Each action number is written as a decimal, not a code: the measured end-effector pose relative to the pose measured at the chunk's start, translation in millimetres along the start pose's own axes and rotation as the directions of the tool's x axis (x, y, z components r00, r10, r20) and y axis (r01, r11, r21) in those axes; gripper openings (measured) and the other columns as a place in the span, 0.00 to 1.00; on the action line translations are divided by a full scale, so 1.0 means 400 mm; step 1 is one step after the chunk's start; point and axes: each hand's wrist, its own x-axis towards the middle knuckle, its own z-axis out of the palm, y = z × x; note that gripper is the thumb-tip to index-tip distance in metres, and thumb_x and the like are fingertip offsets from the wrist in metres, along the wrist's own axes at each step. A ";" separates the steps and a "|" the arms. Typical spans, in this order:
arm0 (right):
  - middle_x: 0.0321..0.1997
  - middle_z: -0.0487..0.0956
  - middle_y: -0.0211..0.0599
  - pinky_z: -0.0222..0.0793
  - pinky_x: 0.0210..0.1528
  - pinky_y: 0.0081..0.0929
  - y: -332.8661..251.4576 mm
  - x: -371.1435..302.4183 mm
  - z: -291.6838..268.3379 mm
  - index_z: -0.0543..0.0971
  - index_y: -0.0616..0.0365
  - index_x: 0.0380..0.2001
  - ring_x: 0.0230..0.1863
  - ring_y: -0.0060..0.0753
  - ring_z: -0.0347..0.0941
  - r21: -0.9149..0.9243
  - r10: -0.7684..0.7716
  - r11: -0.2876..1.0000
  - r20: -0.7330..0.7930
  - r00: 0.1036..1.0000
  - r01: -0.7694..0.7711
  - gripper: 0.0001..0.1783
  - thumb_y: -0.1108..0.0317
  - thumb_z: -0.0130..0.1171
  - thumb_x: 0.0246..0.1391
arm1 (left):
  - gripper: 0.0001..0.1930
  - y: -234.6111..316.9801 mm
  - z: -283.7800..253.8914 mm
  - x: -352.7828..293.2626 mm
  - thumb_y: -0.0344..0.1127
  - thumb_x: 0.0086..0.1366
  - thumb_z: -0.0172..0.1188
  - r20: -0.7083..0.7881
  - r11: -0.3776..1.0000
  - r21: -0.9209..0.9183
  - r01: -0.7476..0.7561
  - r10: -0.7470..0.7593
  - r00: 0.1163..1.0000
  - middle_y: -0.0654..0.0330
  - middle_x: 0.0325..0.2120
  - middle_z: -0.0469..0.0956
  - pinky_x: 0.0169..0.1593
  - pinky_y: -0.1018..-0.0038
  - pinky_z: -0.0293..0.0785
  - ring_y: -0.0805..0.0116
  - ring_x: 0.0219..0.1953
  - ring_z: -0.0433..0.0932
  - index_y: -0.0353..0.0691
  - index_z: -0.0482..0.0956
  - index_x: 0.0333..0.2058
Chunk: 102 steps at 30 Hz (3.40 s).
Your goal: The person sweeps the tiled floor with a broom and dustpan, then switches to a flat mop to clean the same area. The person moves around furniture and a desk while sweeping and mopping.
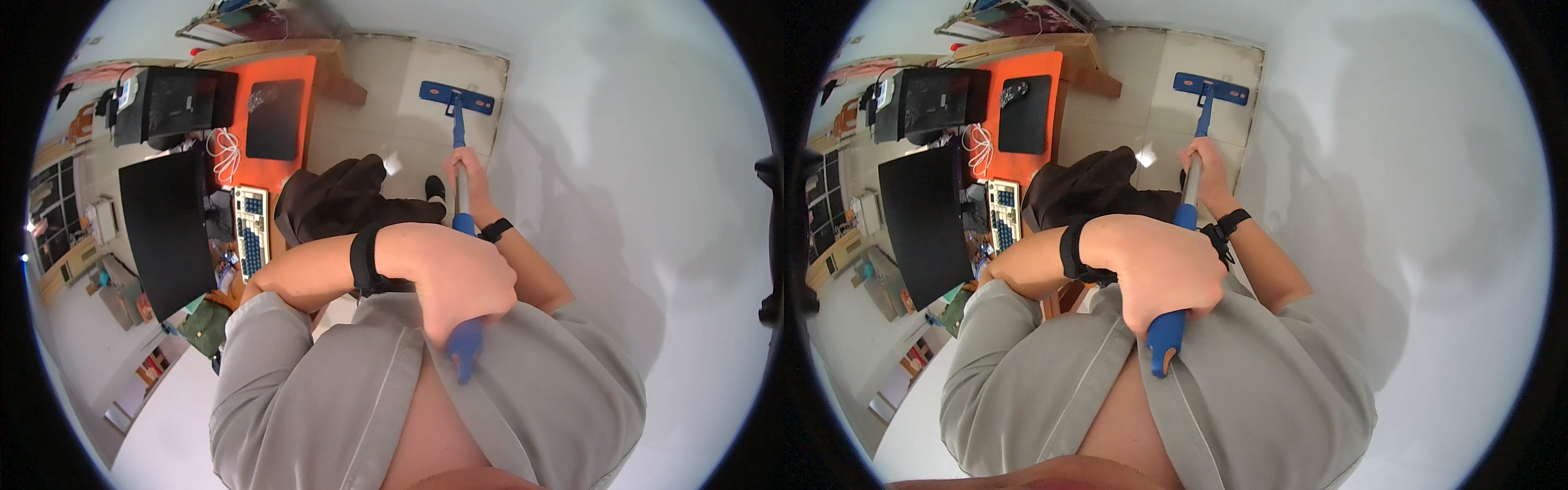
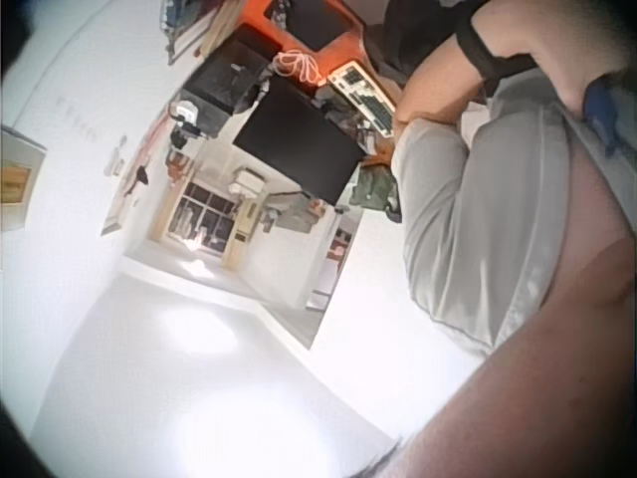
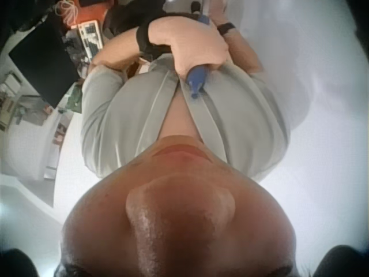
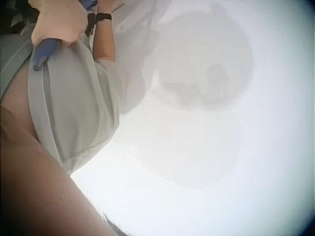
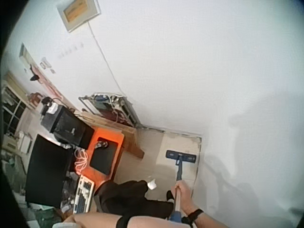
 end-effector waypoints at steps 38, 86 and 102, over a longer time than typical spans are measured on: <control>0.35 0.84 0.36 0.80 0.43 0.50 -0.099 0.063 0.494 0.84 0.48 0.26 0.43 0.53 0.83 -0.394 -0.055 0.776 0.734 0.676 0.491 0.13 0.53 0.70 0.56 | 0.17 0.163 0.578 -0.309 0.40 0.55 0.73 -0.879 0.976 -0.216 -0.034 -0.209 -0.428 0.65 0.19 0.73 0.50 0.59 0.71 0.63 0.25 0.74 0.46 0.72 0.20; 0.41 0.83 0.39 0.80 0.46 0.50 -0.066 -0.407 0.468 0.82 0.50 0.34 0.47 0.54 0.82 -0.431 -0.034 0.835 0.581 0.813 0.343 0.11 0.59 0.72 0.54 | 0.18 0.284 0.905 -0.208 0.41 0.53 0.71 -0.994 0.992 -0.073 -0.102 -0.081 -0.077 0.65 0.14 0.70 0.38 0.65 0.66 0.66 0.19 0.68 0.45 0.69 0.17; 0.30 0.74 0.44 0.66 0.35 0.51 -0.006 -0.613 0.073 0.71 0.53 0.28 0.36 0.61 0.73 -0.346 -0.131 0.916 0.220 0.967 0.203 0.14 0.65 0.68 0.46 | 0.18 0.243 0.777 0.064 0.38 0.43 0.74 -0.813 0.973 -0.061 -0.222 0.081 0.576 0.61 0.15 0.69 0.31 0.65 0.71 0.53 0.20 0.72 0.42 0.69 0.17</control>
